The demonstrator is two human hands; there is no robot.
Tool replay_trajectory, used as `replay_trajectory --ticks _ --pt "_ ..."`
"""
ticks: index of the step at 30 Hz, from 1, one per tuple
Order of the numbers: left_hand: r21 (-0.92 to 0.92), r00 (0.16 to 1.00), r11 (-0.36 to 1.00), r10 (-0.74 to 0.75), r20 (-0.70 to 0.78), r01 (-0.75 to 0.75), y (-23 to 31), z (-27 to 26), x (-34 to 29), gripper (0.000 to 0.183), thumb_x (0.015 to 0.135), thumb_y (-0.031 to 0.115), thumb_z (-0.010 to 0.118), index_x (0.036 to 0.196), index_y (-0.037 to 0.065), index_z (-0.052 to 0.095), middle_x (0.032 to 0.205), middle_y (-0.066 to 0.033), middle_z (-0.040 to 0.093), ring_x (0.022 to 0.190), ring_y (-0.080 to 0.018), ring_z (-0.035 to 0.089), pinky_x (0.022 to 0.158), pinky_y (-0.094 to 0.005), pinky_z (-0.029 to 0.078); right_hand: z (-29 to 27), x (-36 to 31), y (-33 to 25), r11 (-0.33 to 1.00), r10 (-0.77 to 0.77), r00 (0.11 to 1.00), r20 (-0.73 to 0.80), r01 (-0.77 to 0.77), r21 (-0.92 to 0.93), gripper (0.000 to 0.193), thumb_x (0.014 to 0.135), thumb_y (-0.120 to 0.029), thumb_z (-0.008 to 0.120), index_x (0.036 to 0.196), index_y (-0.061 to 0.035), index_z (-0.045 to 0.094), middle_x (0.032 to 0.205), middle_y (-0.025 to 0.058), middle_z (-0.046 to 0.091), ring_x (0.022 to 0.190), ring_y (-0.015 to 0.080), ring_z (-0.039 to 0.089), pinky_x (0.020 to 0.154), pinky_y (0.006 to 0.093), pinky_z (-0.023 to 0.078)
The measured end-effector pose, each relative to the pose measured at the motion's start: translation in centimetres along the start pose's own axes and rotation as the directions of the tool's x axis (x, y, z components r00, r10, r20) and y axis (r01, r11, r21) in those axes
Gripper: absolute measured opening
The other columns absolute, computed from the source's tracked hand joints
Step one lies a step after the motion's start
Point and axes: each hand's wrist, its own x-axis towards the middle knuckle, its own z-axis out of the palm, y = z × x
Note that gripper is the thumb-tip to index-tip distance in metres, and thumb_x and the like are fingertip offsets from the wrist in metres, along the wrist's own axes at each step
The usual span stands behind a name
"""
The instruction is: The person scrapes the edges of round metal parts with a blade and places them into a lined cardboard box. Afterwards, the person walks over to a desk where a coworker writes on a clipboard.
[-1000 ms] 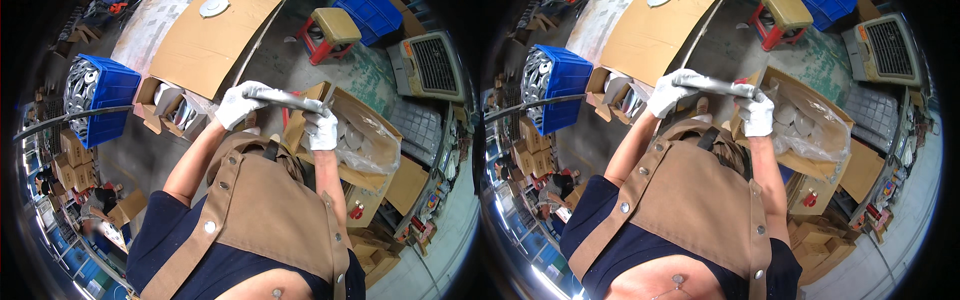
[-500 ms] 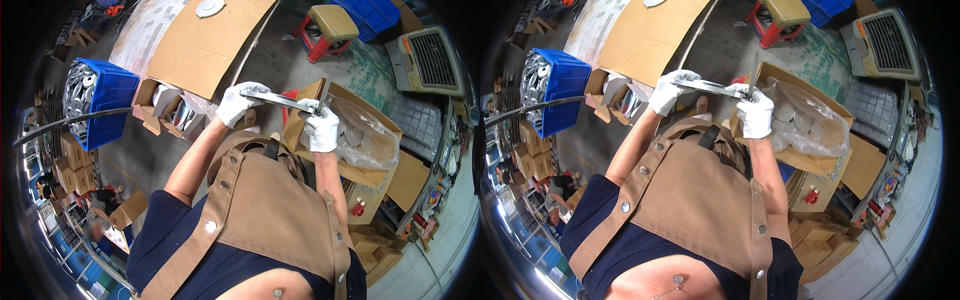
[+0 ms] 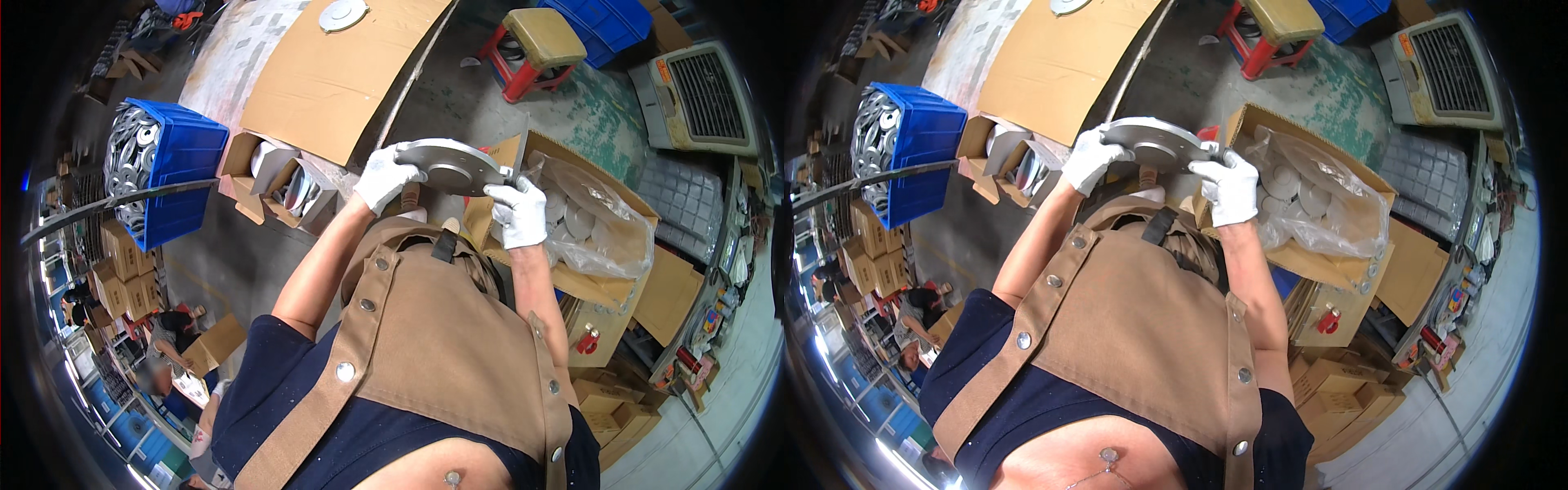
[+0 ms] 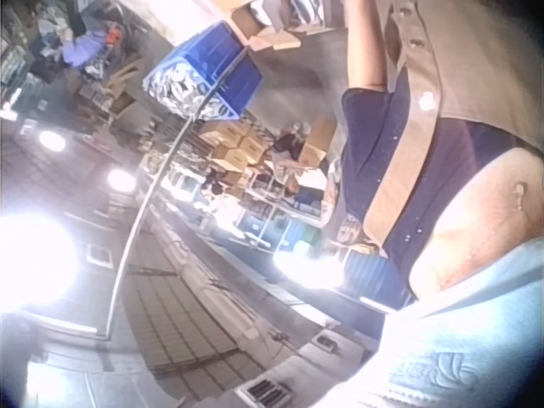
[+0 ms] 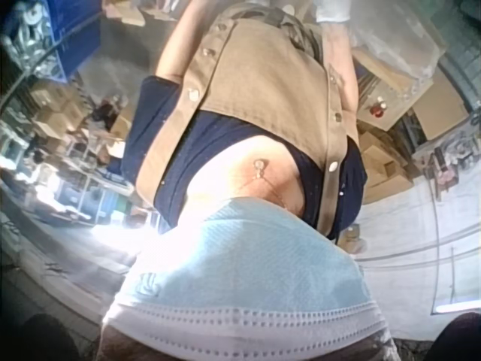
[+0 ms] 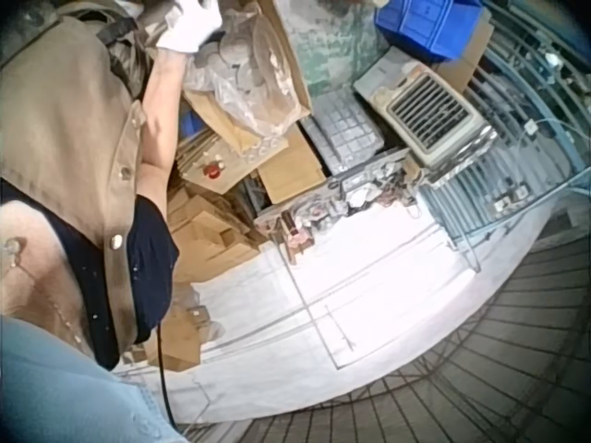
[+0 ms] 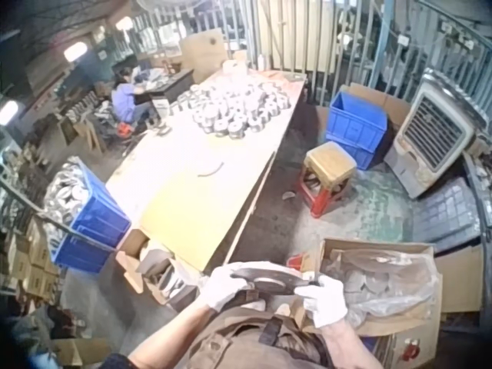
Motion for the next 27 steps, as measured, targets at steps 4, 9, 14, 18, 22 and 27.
replay_trajectory --ticks 4,9,14,18,22,27 --pt "0.1 0.999 0.995 -0.029 0.021 0.027 0.1 -0.3 -0.2 0.038 0.065 0.01 0.068 0.101 0.001 0.065 0.088 -0.0091 0.067 0.081 -0.0145 0.06 0.076 -0.0278 0.048 -0.4 0.7 0.6 0.997 0.062 0.998 -0.004 -0.062 0.046 0.029 0.073 0.009 0.059 0.101 0.0002 0.059 0.067 0.0025 0.057 0.039 0.0031 0.035 0.036 0.0191 0.022" --pt "0.136 0.994 0.988 -0.086 0.07 0.076 0.7 -0.8 -0.6 0.033 0.066 0.009 0.067 0.098 0.0 0.064 0.087 -0.0092 0.067 0.08 -0.0135 0.06 0.075 -0.0276 0.048 -1.1 1.7 1.5 0.982 0.161 0.986 0.046 -0.165 0.088 0.032 0.071 0.008 0.059 0.102 -0.0015 0.054 0.065 -0.0002 0.05 0.035 0.0052 0.031 0.035 0.0217 0.024" --pt "0.144 0.991 0.988 -0.074 0.109 0.058 1.3 -0.9 -0.8 0.033 0.069 0.01 0.064 0.101 0.0 0.063 0.088 -0.0093 0.066 0.081 -0.0137 0.059 0.075 -0.0286 0.048 -1.3 2.1 1.9 0.976 0.183 0.981 0.065 -0.189 0.107 0.032 0.072 0.008 0.058 0.102 -0.0022 0.053 0.065 -0.0002 0.049 0.035 0.0053 0.031 0.035 0.0218 0.024" --pt "0.153 0.998 0.988 -0.01 0.063 0.0 0.0 -0.7 -0.5 0.034 0.07 0.012 0.062 0.102 0.0 0.063 0.09 -0.0103 0.066 0.083 -0.0146 0.059 0.077 -0.0284 0.048 -0.6 1.7 1.9 0.984 0.156 0.988 0.009 -0.157 0.083 0.03 0.074 0.006 0.059 0.104 0.0005 0.059 0.065 0.0011 0.054 0.036 0.0046 0.03 0.035 0.021 0.022" --pt "-0.225 0.993 0.968 -0.117 -0.018 0.11 -4.0 -0.3 0.5 0.034 0.072 0.009 0.057 0.104 0.001 0.062 0.089 -0.0067 0.063 0.084 -0.0131 0.057 0.076 -0.0259 0.046 1.3 0.0 0.5 0.994 0.106 0.988 0.109 -0.102 -0.043 0.034 0.073 0.001 0.066 0.106 0.0024 0.062 0.074 0.0035 0.062 0.043 0.0027 0.04 0.039 0.0185 0.027" --pt "-0.594 0.973 0.776 -0.223 0.058 0.213 -5.5 0.2 0.7 0.031 0.072 0.005 0.051 0.101 0.004 0.061 0.085 -0.0025 0.058 0.079 -0.0115 0.054 0.07 -0.0238 0.045 3.0 -0.9 -0.2 0.916 -0.059 0.985 0.16 0.117 -0.383 0.04 0.069 -0.007 0.076 0.106 0.0044 0.065 0.08 0.0008 0.064 0.064 0.0019 0.053 0.049 0.0161 0.035"
